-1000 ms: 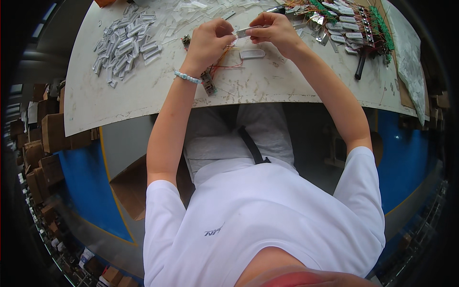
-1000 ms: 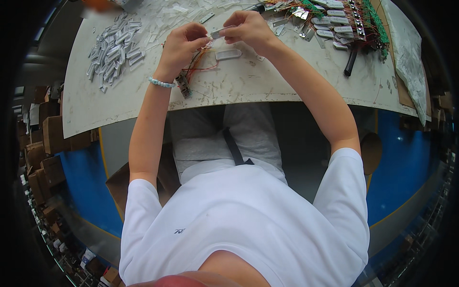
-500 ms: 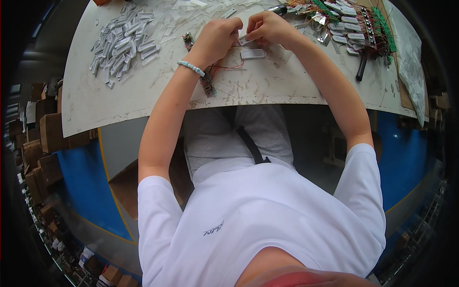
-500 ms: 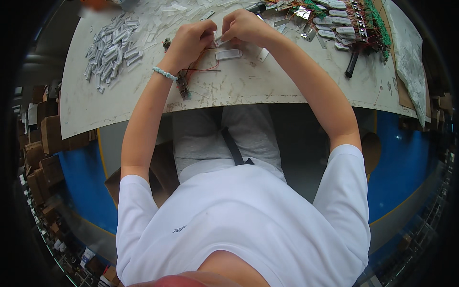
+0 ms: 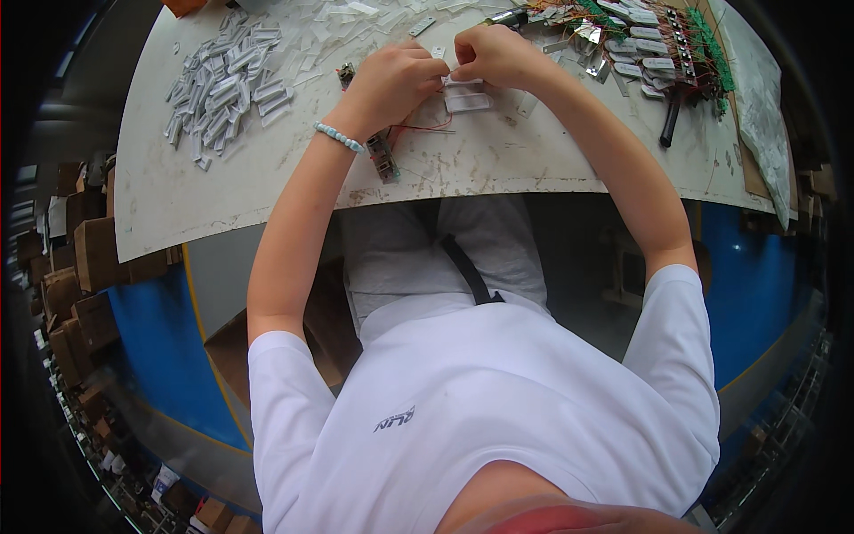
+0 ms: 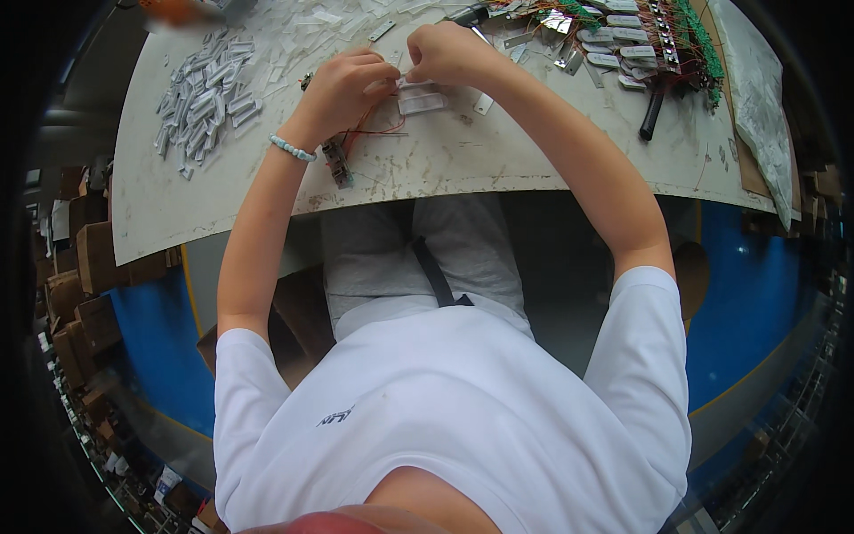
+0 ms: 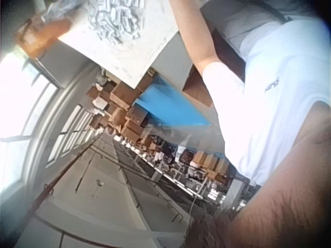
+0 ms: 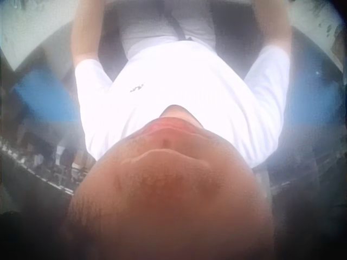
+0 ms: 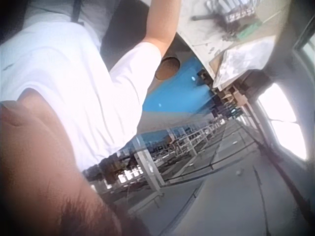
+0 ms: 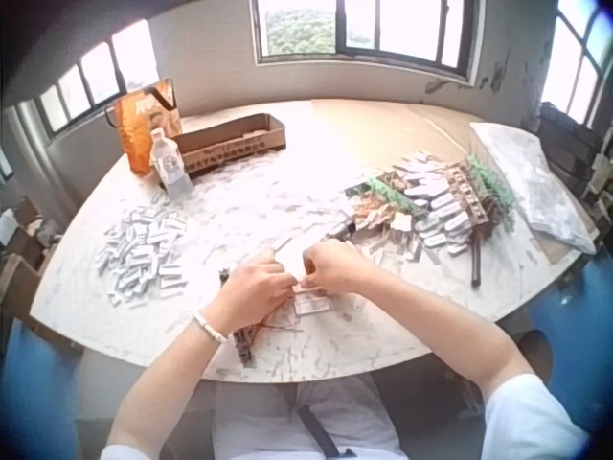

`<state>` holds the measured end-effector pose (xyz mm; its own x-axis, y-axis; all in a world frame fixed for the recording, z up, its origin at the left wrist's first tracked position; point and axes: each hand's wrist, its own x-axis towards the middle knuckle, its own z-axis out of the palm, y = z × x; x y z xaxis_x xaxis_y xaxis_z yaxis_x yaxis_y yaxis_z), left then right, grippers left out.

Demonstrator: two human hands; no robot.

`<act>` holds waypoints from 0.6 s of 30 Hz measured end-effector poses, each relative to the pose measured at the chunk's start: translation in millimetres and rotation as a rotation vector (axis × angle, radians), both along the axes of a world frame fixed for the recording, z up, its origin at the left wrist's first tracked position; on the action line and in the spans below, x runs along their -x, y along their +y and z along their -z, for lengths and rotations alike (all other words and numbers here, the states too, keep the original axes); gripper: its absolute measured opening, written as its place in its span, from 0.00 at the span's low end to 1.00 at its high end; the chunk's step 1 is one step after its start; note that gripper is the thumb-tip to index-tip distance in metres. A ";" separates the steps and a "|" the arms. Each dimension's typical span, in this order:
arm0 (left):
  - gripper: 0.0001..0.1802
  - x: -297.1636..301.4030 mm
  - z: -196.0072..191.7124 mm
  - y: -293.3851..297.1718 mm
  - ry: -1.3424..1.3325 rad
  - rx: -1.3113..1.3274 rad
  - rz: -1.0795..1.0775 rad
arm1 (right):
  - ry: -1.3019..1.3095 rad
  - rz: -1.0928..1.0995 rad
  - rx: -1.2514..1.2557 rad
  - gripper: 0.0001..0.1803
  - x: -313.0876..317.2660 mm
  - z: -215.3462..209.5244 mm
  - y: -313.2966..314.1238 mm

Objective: Assembling small electrical components into housings using a hammer and manual placement.

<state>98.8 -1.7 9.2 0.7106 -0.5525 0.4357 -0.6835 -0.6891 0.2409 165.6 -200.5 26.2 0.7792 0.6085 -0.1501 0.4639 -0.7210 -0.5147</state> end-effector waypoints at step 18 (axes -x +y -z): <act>0.16 40.5 -4.0 10.0 -0.003 -0.267 -0.049 | -0.393 -0.154 -0.102 0.12 -43.1 -15.0 15.6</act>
<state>58.2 8.3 13.2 0.7380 -0.6134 0.2814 -0.6486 -0.7599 0.0445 208.8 -184.9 41.2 0.6644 0.7181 0.2071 0.7368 -0.5829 -0.3425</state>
